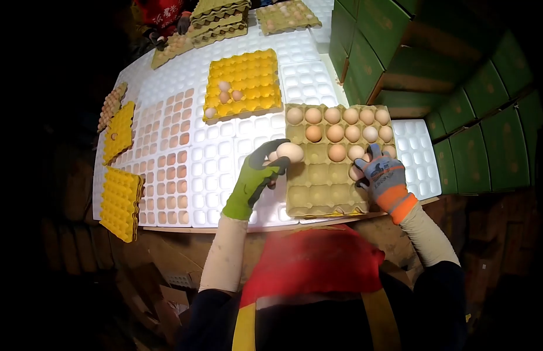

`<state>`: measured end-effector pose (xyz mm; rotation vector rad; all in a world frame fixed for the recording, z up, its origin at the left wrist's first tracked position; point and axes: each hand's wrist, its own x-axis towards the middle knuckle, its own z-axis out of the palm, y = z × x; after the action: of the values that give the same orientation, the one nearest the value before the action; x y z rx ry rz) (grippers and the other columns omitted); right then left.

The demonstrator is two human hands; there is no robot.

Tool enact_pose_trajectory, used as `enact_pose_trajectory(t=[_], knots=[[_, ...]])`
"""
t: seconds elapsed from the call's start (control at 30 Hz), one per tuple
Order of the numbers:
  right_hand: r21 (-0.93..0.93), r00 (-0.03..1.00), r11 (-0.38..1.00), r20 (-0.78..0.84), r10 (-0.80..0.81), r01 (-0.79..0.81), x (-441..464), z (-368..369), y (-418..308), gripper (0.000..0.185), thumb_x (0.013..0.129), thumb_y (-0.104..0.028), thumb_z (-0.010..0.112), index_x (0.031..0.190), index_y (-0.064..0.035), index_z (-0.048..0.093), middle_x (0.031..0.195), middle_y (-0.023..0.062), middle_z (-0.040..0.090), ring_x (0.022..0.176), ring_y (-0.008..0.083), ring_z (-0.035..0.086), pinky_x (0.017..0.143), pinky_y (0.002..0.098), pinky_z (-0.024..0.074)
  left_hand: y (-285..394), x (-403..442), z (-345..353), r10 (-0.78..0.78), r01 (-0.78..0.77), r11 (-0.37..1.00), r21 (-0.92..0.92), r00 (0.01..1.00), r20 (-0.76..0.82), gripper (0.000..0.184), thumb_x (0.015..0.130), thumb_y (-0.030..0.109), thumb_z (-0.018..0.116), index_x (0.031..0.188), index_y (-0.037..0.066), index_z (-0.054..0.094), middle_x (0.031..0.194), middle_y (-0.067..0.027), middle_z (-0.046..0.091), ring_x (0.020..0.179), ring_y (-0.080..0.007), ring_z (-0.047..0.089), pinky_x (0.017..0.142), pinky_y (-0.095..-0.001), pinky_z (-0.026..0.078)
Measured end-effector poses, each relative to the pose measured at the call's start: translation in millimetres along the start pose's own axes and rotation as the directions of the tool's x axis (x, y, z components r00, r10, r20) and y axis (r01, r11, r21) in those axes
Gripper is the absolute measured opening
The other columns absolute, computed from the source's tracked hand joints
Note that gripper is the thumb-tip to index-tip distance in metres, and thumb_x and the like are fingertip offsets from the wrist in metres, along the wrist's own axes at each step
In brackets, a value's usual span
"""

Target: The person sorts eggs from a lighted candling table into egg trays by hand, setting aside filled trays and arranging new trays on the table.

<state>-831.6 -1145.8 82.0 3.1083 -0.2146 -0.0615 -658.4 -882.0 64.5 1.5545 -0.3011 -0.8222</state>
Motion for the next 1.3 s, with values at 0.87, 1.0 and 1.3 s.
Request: enact_pose_trajectory(t=[0.87,1.0,1.3], knots=[[0.347,0.932,0.878,0.029,-0.363,0.331,145.1,81.7,-350.4,0.039,0.085,-0.037,0.078,0.12,-0.0238,0.071,0.126,0.0079,0.059,0.102,0.0269,0.067,0.076,0.0394,0.0584,-138.6,-159.5,-192.4,0.431,0.339,0.563,0.753,0.657,-0.618,0.045,0.076,0.013,0.084,0.119,0.015,0.069,0.111,-0.0115,0.063,0.095,-0.0325,0.068,0.075,-0.0407,0.057],[0.112,0.905,0.931,0.222,-0.364,0.347,153.2,94.1,-375.7,0.031,0.09,-0.03,0.072,0.121,-0.0243,0.07,0.124,0.0086,0.06,0.097,0.0278,0.067,0.075,0.0405,0.0582,-171.4,-157.8,-202.2,0.55,0.245,0.548,0.8,0.615,-0.565,0.038,0.081,0.015,0.078,0.118,0.015,0.069,0.116,-0.0147,0.062,0.092,-0.0351,0.067,0.071,-0.0422,0.056],[0.656,0.959,0.709,-0.087,-0.269,0.258,180.3,126.6,-359.6,0.034,0.089,-0.025,0.071,0.121,-0.012,0.068,0.116,0.0081,0.068,0.101,0.0295,0.069,0.084,0.0381,0.0572,-154.1,-114.7,-232.0,0.473,0.118,0.521,0.845,0.785,-0.401,0.035,0.09,0.017,0.068,0.125,0.018,0.071,0.12,-0.0101,0.068,0.093,-0.0309,0.07,0.074,-0.0395,0.056]])
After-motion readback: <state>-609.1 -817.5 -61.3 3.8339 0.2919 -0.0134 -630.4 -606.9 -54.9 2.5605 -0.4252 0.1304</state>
